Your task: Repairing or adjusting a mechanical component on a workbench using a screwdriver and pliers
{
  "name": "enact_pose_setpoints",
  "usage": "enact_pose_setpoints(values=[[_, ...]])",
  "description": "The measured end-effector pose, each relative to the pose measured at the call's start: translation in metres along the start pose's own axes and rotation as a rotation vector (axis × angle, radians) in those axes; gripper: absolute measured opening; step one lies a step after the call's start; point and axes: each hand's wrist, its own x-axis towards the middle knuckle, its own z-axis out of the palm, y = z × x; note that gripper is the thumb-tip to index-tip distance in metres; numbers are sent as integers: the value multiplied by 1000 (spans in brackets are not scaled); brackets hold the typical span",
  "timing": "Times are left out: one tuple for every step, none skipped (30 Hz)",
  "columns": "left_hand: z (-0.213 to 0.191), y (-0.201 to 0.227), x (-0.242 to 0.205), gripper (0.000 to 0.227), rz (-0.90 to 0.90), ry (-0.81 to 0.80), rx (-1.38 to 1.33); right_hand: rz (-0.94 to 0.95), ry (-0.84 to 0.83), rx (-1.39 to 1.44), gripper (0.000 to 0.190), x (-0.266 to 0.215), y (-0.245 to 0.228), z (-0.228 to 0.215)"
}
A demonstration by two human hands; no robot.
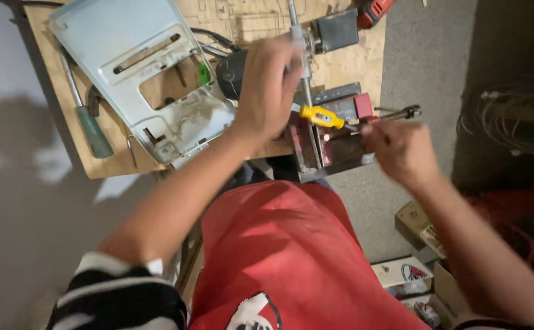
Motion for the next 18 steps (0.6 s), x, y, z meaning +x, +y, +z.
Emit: enact_pose_setpoints(values=[[5, -4, 27, 10, 6, -66, -66, -53, 4, 54, 23, -13, -14, 6], [11, -9, 54, 13, 11, -132, -133, -106, 8, 107, 12, -26, -27, 11], [36, -31, 64, 13, 28, -138, -149, -93, 23, 93, 12, -22, -46, 18], [64, -53, 74, 20, 24, -288, -200, 41, -29, 143, 18, -17, -63, 25], [103, -67, 73, 53, 11, -477, -285, 226, -82, 206, 26, -25, -88, 33], [157, -76, 65, 53, 19, -521, -336, 293, -68, 205, 26, -16, -105, 27], [200, -87, 58, 38, -141, -753, -307, 254, -140, 319, 21, 0, -118, 21], [241, -97, 50, 40, -294, -989, -270, 212, -209, 435, 18, 18, -133, 15], [231, -62, 52, 40, -293, -966, -245, 178, -208, 431, 18, 28, -143, -11], [221, -29, 53, 37, -236, -1156, -75, 49, -402, 503, 10, 38, -155, -37], [214, 10, 45, 73, -182, -1360, 84, -61, -599, 578, 12, 43, -171, -62], [211, 15, 42, 73, -189, -1355, 92, -72, -602, 580, 12, 49, -174, -72], [212, 26, 33, 59, -165, -1183, 301, -326, -439, 708, 11, 50, -178, -83], [213, 38, 24, 50, -138, -999, 501, -586, -275, 825, 15, 51, -183, -93], [233, 38, 1, 50, -156, -989, 508, -599, -290, 829, 15, 65, -178, -88], [253, 38, -23, 44, -120, -732, 590, -698, -273, 572, 9, 79, -176, -82], [273, 32, -37, 39, -75, -459, 676, -803, -243, 300, 21, 96, -173, -78], [268, 41, -30, 39, -82, -434, 695, -834, -248, 292, 21, 113, -169, -64]])
